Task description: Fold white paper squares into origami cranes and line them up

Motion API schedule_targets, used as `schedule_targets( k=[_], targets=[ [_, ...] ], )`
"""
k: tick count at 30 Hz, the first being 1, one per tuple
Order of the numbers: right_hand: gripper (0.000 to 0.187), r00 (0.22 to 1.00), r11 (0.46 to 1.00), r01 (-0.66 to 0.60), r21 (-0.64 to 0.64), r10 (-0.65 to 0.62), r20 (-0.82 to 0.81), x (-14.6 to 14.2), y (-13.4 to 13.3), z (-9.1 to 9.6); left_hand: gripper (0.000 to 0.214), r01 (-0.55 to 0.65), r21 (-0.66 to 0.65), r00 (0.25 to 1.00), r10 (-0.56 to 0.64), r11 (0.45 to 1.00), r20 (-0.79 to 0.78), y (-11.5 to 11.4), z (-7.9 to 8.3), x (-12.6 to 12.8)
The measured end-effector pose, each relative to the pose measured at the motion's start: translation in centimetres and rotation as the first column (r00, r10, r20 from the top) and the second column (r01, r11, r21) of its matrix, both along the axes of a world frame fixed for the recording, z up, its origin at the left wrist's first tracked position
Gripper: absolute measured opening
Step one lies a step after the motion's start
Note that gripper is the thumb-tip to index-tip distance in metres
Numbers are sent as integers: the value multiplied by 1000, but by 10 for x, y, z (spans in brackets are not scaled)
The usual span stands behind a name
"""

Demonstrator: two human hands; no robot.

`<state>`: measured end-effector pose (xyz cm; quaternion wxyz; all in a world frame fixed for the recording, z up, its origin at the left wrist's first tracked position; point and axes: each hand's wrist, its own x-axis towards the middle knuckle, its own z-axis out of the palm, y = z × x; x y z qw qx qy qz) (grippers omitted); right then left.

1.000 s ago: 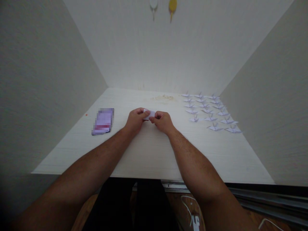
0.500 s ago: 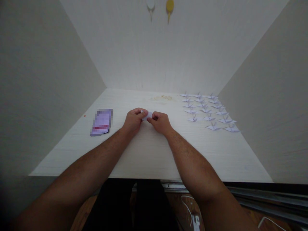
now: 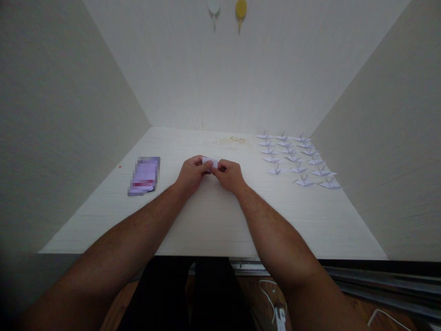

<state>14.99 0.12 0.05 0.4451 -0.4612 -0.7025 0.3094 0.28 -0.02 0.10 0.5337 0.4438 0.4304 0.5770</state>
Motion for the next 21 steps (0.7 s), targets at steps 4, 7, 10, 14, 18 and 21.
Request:
schedule_targets(
  k=[4, 7, 10, 14, 18, 21],
  targets=[
    [36, 1000, 1000, 4, -12, -4, -29, 0, 2, -2, 30, 10, -4, 1000, -10, 1000, 5, 1, 0, -1],
    [36, 997, 1000, 17, -12, -18, -75, 1, 3, -3, 28, 26, -9, 1000, -26, 1000, 5, 1, 0, -2],
    [37, 995, 1000, 16, -21, -18, -102, 1, 3, -1, 26, 26, 5, 999, -26, 1000, -22, 2, 0, -3],
    [29, 974, 990, -28, -140, -5, -226, 2, 3, 5, 23, 50, 37, 995, -47, 998, -85, 2, -1, -4],
    [22, 928, 982, -27, -189, -46, -370, 3, 5, 5, 22, 98, 46, 983, -89, 994, -164, 2, -2, -5],
    [21, 918, 979, -19, -201, -62, -391, 4, 7, 1, 22, 95, 32, 977, -87, 995, -192, 1, -2, -6]
  ],
)
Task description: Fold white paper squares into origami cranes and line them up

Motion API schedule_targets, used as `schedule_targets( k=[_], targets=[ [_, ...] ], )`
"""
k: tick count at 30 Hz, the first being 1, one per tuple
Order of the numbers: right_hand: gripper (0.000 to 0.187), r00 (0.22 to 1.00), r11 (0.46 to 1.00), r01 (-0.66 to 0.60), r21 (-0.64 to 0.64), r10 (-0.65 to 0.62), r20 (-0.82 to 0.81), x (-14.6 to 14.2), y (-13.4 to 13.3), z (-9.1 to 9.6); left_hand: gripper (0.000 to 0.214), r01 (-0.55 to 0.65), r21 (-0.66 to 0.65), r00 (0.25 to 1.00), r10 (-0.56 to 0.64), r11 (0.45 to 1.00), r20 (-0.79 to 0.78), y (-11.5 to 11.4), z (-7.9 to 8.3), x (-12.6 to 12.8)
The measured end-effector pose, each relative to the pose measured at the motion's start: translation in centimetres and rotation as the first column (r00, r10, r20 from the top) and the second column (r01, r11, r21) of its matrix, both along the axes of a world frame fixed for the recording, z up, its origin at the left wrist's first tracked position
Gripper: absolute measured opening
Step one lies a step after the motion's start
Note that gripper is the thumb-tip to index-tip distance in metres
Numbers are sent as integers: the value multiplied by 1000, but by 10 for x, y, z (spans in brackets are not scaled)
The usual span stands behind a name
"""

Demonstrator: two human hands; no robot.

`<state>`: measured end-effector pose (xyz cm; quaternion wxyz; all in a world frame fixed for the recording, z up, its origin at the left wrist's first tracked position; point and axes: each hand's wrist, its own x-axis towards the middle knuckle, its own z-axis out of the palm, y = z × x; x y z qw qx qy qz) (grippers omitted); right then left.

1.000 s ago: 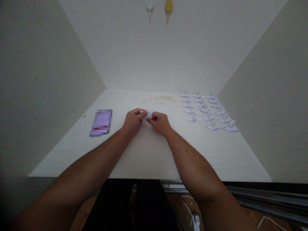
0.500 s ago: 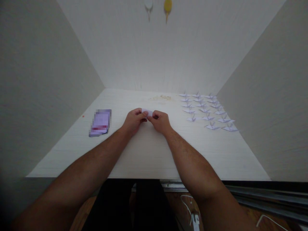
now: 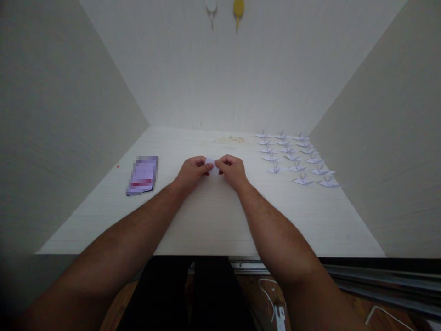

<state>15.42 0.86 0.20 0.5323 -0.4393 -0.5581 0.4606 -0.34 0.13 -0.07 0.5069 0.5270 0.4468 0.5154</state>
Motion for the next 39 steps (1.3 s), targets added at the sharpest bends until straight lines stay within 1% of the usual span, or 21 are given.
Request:
schedule_targets(
  k=[4, 8, 11, 13, 16, 19, 22, 24, 30, 34, 37, 39],
  targets=[
    [21, 999, 1000, -10, -6, 10, -53, 2, 4, -5, 24, 26, -8, 1000, -26, 1000, 1, 1, 3, -1],
    [21, 989, 998, -64, -17, 61, -137, 3, 6, -6, 23, 59, 30, 998, -60, 998, 36, 1, 6, -2],
    [21, 985, 996, -84, -37, 77, -155, 3, 5, -4, 23, 66, 56, 997, -68, 996, 34, 1, 7, -3],
    [22, 989, 996, -76, -37, 71, -133, 4, 4, -2, 22, 49, 60, 999, -50, 997, 8, 0, 7, -3],
    [22, 996, 999, -38, -22, 36, -76, 5, 4, 0, 23, -14, 73, 1000, 15, 997, -12, -1, 7, -2],
    [23, 999, 999, -31, -8, 31, -40, 6, 4, 0, 24, -67, 79, 996, 62, 995, 58, -1, 7, 0],
    [24, 998, 998, -59, 10, 59, 5, 6, 4, -2, 24, -96, 41, 986, 89, 995, 139, -1, 6, 1],
    [25, 998, 998, -65, 18, 65, 28, 6, 3, -3, 22, -104, 23, 983, 99, 994, 157, 0, 6, 2],
    [24, 998, 998, -60, 14, 60, 20, 5, 1, -3, 15, -118, 67, 987, 109, 991, 120, -1, 6, 3],
    [25, 998, 998, -66, -1, 66, 13, 4, 2, -5, 17, -154, 100, 988, 150, 983, 47, -4, 10, 4],
    [25, 996, 996, -91, -9, 91, 2, 4, 2, -7, 17, -185, 128, 982, 189, 974, -15, -6, 13, 4],
    [23, 994, 994, -109, -12, 109, -9, 4, 2, -7, 17, -204, 132, 977, 210, 970, -28, -6, 14, 4]
  ],
)
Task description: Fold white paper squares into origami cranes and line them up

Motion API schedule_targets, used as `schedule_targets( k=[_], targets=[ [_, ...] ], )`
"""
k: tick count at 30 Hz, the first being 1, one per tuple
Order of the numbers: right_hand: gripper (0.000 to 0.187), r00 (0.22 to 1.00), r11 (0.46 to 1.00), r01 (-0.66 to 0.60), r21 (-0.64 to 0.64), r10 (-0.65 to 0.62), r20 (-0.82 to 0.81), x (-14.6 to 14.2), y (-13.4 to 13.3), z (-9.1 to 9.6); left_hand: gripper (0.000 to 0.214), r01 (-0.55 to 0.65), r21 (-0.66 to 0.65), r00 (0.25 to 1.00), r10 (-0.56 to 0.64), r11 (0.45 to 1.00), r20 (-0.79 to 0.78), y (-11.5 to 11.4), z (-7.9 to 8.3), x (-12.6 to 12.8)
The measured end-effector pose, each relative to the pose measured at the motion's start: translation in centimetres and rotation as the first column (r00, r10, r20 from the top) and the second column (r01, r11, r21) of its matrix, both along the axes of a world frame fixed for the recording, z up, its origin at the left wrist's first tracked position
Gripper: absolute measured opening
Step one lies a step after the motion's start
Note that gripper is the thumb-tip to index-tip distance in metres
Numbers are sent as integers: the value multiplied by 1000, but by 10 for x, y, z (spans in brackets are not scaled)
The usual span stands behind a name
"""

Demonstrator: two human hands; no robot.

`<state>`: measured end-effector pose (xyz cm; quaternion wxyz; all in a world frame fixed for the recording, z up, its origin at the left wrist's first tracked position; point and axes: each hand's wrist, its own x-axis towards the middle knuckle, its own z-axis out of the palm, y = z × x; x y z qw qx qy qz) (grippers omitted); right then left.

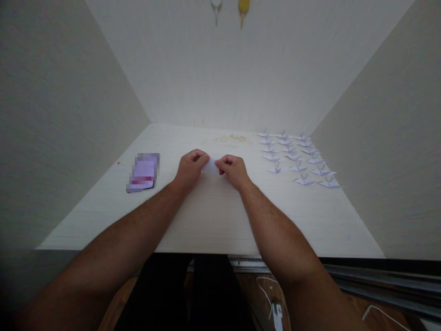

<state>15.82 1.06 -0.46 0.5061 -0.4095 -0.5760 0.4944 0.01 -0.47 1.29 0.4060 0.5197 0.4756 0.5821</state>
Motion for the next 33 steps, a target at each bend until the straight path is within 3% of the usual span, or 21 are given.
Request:
schedule_targets(
  k=[7, 12, 23, 29, 33],
  targets=[
    [23, 999, 1000, -7, -23, 8, 43, -3, -4, 5, 23, -24, -48, 999, 25, 999, 23, 4, -6, -2],
    [24, 994, 994, 106, -11, -106, 34, -2, -2, 4, 26, 104, -112, 993, -96, 988, 75, 3, -8, -1],
    [27, 990, 988, 144, -58, -144, 7, -1, 0, 2, 29, 180, -132, 977, -162, 975, 139, 7, -13, -2],
    [22, 992, 994, 88, -70, -93, -85, -2, 2, 1, 43, 109, -143, 976, -79, 984, 201, 7, -11, 0],
    [18, 982, 991, 70, -113, -88, -169, -2, 1, 3, 39, 81, -164, 975, -43, 983, 219, 8, -9, 0]
  ],
)
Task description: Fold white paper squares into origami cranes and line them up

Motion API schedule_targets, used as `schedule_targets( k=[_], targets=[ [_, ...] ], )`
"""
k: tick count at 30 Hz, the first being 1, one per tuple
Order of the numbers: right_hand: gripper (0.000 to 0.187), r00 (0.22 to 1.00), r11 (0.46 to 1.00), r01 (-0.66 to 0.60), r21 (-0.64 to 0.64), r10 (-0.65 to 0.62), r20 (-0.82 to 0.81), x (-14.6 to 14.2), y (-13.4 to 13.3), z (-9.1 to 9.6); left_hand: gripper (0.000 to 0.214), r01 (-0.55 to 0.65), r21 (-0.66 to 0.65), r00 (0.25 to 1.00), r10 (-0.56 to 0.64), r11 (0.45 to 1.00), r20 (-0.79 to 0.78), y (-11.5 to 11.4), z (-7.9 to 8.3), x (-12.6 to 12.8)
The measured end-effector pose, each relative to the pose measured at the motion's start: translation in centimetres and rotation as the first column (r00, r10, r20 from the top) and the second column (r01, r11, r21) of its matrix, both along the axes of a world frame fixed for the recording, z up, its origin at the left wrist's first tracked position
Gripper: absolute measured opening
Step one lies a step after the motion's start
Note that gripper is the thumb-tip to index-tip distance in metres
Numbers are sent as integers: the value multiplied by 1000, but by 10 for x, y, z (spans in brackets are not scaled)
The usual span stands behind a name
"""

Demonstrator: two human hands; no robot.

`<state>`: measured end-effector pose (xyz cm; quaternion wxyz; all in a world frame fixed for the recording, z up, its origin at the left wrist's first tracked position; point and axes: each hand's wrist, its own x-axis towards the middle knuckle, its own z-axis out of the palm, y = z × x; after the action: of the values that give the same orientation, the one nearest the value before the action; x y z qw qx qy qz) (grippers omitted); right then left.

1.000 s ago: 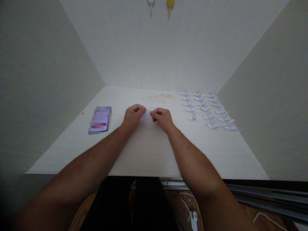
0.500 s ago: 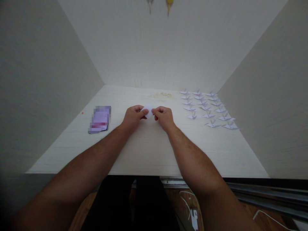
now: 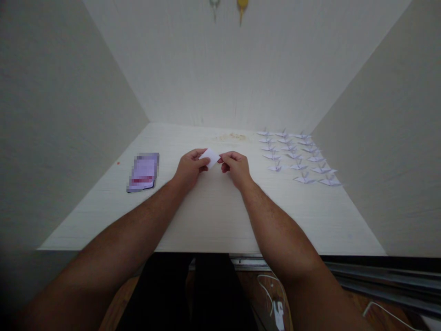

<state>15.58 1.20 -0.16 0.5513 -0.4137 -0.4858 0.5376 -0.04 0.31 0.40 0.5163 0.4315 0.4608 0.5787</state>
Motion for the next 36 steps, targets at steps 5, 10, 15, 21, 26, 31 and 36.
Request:
schedule_targets(
  k=[5, 10, 15, 21, 26, 31, 36],
  targets=[
    [21, 1000, 1000, 2, 2, -2, 11, 1, 0, 1, 40, 9, 5, 1000, -9, 1000, 18, 0, -1, 0],
    [20, 1000, 1000, -4, 11, 4, -2, 1, 0, 0, 40, 9, 23, 1000, -10, 1000, 13, 1, -3, -1],
    [20, 1000, 1000, -7, 18, 7, 4, 1, -1, 1, 33, 64, 42, 997, -62, 997, -34, -2, -2, 0],
    [19, 1000, 999, -12, 31, 13, -17, 1, -1, 1, 30, 121, 71, 987, -113, 990, -114, -5, 1, 1],
    [25, 998, 999, -22, 43, 20, 54, 0, -2, 0, 31, 58, 40, 997, -56, 998, -56, -2, 0, 0],
    [25, 988, 997, -20, 69, 9, 157, -2, -4, 1, 30, 52, 4, 998, -52, 999, 37, -1, 0, 0],
    [22, 982, 989, 92, 116, -109, 155, -1, -1, 2, 22, 79, 49, 981, -69, 996, -180, -5, 1, 2]
  ],
)
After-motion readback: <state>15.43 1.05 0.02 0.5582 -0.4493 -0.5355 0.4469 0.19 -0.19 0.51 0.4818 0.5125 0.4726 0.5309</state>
